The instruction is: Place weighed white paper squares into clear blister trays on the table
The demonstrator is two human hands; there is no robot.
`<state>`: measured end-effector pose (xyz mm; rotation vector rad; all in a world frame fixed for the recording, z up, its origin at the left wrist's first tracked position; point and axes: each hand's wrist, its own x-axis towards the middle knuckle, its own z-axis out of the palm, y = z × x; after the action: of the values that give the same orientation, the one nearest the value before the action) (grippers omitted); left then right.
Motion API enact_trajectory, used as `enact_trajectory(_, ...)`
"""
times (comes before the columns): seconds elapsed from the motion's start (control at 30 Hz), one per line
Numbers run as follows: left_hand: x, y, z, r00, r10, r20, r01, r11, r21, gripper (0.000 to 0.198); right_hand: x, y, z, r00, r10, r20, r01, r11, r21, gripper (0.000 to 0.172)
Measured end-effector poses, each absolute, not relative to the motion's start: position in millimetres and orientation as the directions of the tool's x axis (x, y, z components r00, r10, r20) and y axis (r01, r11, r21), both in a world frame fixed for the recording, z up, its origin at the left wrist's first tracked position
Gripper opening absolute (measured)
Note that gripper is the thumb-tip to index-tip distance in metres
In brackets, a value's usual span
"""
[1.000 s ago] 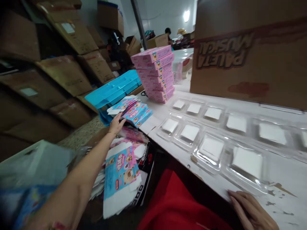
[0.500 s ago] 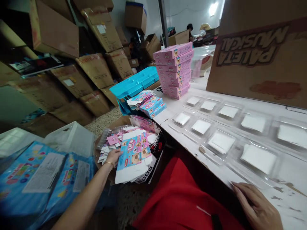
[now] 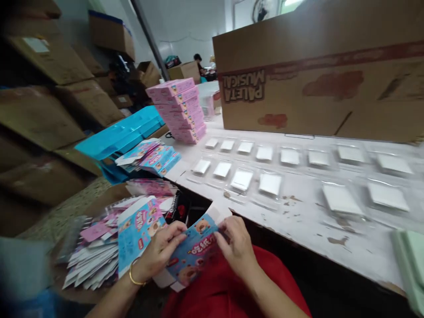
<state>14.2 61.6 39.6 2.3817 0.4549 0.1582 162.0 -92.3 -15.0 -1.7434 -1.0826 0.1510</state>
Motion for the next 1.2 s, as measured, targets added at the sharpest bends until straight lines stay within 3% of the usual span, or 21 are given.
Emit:
enact_trajectory(0.17, 46, 67, 19, 0.954, 0.294, 0.055, 0.21, -0.79, 0.576, 0.017, 165, -114, -46, 0.585, 0.809, 0.059, 0.186, -0.063, -0.981, 0.018)
enact_trajectory(0.3, 62, 52, 1, 0.97, 0.231, 0.078, 0.161, -0.846, 0.508, 0.024, 161, -115, -61, 0.477, 0.877, -0.054, -0.217, 0.058, -0.974, 0.032)
enact_trajectory(0.37, 64, 42, -8, 0.989, 0.132, 0.065, 0.088, -0.885, 0.458, 0.04, 159, -116, -64, 0.495, 0.867, -0.055, -0.217, 0.062, -0.974, 0.032)
enact_trajectory(0.43, 62, 35, -16, 1.0, 0.001, 0.011, -0.005, -0.874, 0.485, 0.066, 158, -120, -63, 0.472, 0.882, -0.009, -0.109, 0.048, -0.993, 0.029)
enact_trajectory(0.5, 59, 37, -19, 0.997, -0.068, -0.041, -0.03, -0.803, 0.595, 0.061, 158, -125, -59, 0.463, 0.881, 0.094, 0.07, 0.069, -0.995, 0.026)
enact_trajectory(0.57, 57, 45, -18, 0.999, 0.027, -0.044, 0.05, -0.705, 0.707, 0.043, 160, -129, -57, 0.593, 0.774, 0.222, 0.268, 0.07, -0.961, 0.023)
enact_trajectory(0.63, 57, 56, -14, 0.961, 0.274, -0.028, 0.179, -0.544, 0.82, 0.038, 163, -127, -62, 0.751, 0.592, 0.293, 0.365, -0.002, -0.931, 0.048)
enact_trajectory(0.7, 58, 65, -11, 0.866, 0.492, -0.088, 0.253, -0.281, 0.926, 0.039, 166, -118, -74, 0.787, 0.572, 0.233, 0.299, -0.023, -0.954, 0.073)
enact_trajectory(0.73, 58, 68, -11, 0.83, 0.539, -0.141, 0.258, -0.148, 0.955, 0.041, 166, -111, -81, 0.753, 0.637, 0.167, 0.219, -0.003, -0.976, 0.073)
enact_trajectory(0.87, 54, 70, -20, 0.807, 0.498, -0.317, 0.231, 0.227, 0.946, 0.044, 175, -80, -99, 0.559, 0.829, -0.03, -0.084, 0.021, -0.996, 0.042)
enact_trajectory(0.93, 48, 70, -31, 0.786, 0.516, -0.342, 0.207, 0.301, 0.931, 0.041, 186, -66, -93, 0.536, 0.843, -0.042, -0.118, 0.026, -0.993, 0.039)
enact_trajectory(1.03, 40, 73, -49, 0.751, 0.571, -0.332, 0.203, 0.279, 0.939, 0.035, 212, -47, -72, 0.598, 0.799, -0.057, -0.119, 0.018, -0.993, 0.032)
enact_trajectory(1.13, 37, 76, -61, 0.748, 0.571, -0.339, 0.21, 0.282, 0.936, 0.033, 232, -28, -54, 0.644, 0.746, -0.169, -0.183, -0.065, -0.981, 0.036)
enact_trajectory(1.2, 40, 76, -60, 0.753, 0.561, -0.344, 0.202, 0.301, 0.932, 0.036, 238, -19, -49, 0.58, 0.773, -0.256, -0.263, -0.12, -0.957, 0.034)
